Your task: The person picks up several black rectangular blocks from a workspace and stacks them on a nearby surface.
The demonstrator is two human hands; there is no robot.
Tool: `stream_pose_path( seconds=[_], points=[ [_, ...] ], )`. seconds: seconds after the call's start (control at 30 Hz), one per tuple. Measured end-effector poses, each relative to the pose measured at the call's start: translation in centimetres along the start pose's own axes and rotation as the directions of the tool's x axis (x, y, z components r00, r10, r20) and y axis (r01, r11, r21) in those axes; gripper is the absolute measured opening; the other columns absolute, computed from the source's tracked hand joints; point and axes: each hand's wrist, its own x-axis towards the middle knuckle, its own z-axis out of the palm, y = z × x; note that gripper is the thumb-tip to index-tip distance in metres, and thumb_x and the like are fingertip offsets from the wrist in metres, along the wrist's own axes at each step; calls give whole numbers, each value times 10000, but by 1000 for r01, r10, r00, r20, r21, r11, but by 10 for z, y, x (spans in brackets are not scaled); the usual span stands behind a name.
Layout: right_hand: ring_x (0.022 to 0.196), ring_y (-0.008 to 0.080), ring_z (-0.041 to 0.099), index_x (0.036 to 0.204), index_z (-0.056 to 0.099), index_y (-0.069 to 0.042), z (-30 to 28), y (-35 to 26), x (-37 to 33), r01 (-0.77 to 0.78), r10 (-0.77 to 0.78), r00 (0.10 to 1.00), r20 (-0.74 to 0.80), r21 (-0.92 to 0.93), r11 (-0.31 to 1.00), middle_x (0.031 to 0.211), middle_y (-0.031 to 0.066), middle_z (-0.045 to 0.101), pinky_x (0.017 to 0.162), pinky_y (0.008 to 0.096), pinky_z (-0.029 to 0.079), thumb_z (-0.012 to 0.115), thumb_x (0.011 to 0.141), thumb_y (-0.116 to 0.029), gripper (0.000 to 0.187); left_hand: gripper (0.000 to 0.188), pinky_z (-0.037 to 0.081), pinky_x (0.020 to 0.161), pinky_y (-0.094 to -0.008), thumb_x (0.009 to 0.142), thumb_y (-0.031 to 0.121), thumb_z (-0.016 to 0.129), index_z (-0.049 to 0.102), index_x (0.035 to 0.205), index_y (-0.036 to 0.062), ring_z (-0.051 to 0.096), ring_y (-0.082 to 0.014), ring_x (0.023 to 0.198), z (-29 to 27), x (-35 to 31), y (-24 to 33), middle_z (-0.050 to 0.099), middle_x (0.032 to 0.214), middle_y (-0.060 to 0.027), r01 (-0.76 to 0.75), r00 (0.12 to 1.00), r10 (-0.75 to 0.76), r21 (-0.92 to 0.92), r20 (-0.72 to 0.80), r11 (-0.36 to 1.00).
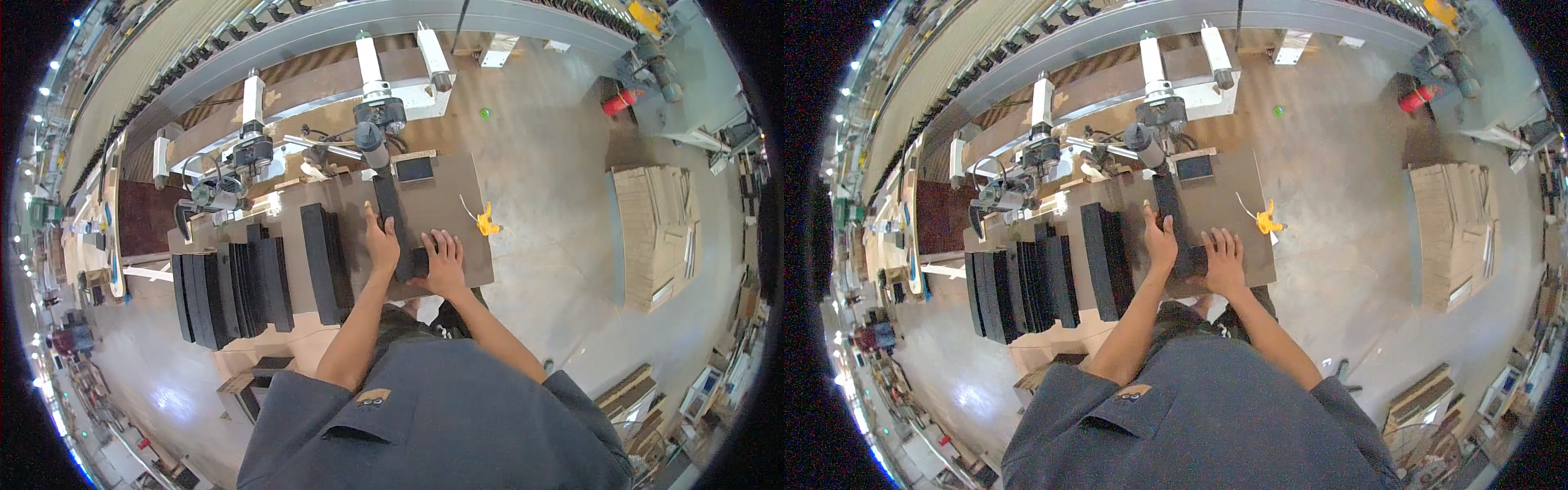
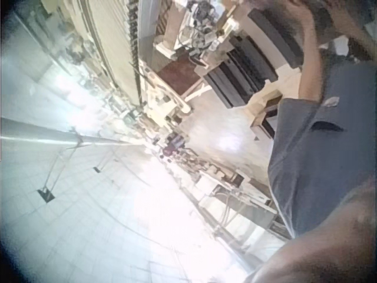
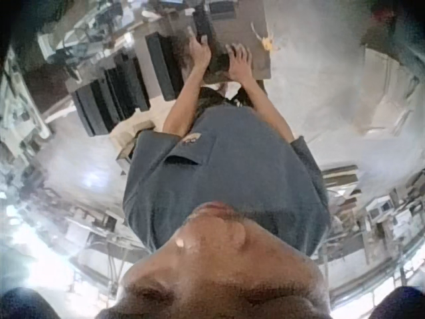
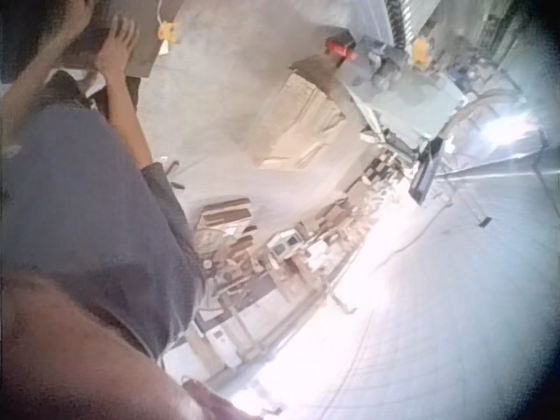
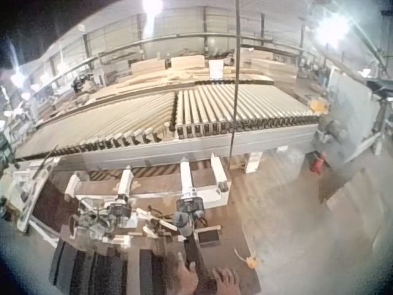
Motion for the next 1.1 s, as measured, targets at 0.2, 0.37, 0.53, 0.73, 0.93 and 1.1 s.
stream_pose_path(
  seconds=[0.2,0.37,0.53,0.73,0.93,1.1],
  points=[
    [1666,409,352,1732,495,-127,-5,-4,2,-19,19,1000,15,-5,1000,1725,162,466,1401,658,202,937,710,-794,1298,518,455,1188,-540,1157,293,717,665,1633,94,633,-419,1334,13,14,-9,679,1663,-135,-122,992,123,255,10,959],
    [1667,396,379,1724,517,-125,1,-7,3,-28,28,999,-25,1,1000,1719,152,506,1403,657,219,820,841,-822,1165,465,437,1190,-529,1134,322,732,740,1581,194,642,-400,1292,16,19,-5,663,1712,1,-168,985,175,343,9,924],
    [1663,387,398,1689,550,-118,10,-9,3,-27,25,996,-83,-26,999,1717,142,523,1411,644,220,796,913,-772,1045,556,464,1145,-558,1115,301,752,672,1657,202,671,-376,1159,10,38,-17,734,1597,-74,-283,957,289,129,-26,950],
    [1636,392,434,1611,583,-80,12,-2,0,-50,47,994,-102,-22,999,1697,144,541,1398,639,249,810,924,-742,981,763,566,867,-484,1041,153,829,557,1753,177,697,-345,851,-31,-15,4,747,995,-179,139,947,-161,99,278,985],
    [1639,398,419,1542,588,-81,10,-2,8,1,-6,995,-104,-48,999,1723,147,502,1392,649,229,911,873,-636,928,734,611,839,-571,1044,164,804,558,1733,225,780,-527,960,-42,-32,5,812,1101,-299,54,945,-90,123,313,991],
    [1613,429,454,1558,590,-81,-6,-16,8,36,-36,998,-47,6,999,1689,175,546,1359,659,280,919,875,-602,920,710,624,1017,-571,1018,201,796,606,1697,289,797,-489,1165,-39,-32,-9,804,1333,-270,178,884,-237,176,404,968]
  ],
)
